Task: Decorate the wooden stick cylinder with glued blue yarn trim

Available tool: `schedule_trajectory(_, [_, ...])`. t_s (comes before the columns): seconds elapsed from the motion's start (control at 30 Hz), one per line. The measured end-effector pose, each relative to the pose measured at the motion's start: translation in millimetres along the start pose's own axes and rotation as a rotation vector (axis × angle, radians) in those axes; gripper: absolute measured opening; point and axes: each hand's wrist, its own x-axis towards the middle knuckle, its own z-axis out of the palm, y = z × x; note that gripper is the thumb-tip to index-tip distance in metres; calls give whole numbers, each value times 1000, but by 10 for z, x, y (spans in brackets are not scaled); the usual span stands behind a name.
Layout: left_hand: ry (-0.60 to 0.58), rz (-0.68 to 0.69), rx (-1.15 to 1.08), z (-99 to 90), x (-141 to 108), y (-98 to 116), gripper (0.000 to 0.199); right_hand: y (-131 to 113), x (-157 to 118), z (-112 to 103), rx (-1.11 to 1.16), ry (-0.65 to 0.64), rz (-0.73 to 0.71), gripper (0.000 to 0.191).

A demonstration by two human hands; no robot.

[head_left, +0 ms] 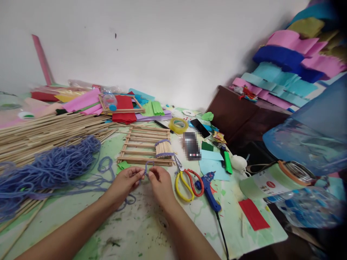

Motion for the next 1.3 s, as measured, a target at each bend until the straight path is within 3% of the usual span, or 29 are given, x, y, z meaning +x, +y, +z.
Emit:
schedule_trajectory(0.07, [-5, 3, 10, -9, 5, -11, 39, -2, -5, 3, 9, -14, -21, 25])
schedule_trajectory(0.23, [-48, 38, 64, -40, 26, -53, 36, -34, 4, 41, 83, -146, -17, 21])
schedule_trajectory(0.5, [0, 108, 271, -35, 22, -34, 36, -39, 3, -5, -73, -95, -37, 16])
schedule_trajectory(0.87, [8, 171, 354, -55, 21, -37, 32, 4, 48, 19, 79, -111, 99, 17])
schedule_trajectory(1.07, [-1, 388, 668, -50, -36, 51, 22, 5, 26, 28, -48, -49, 44, 15])
schedule_trajectory(1.3, [-31, 604, 1111, -99, -73, 95, 27, 0, 18, -5, -127, 31, -4, 17])
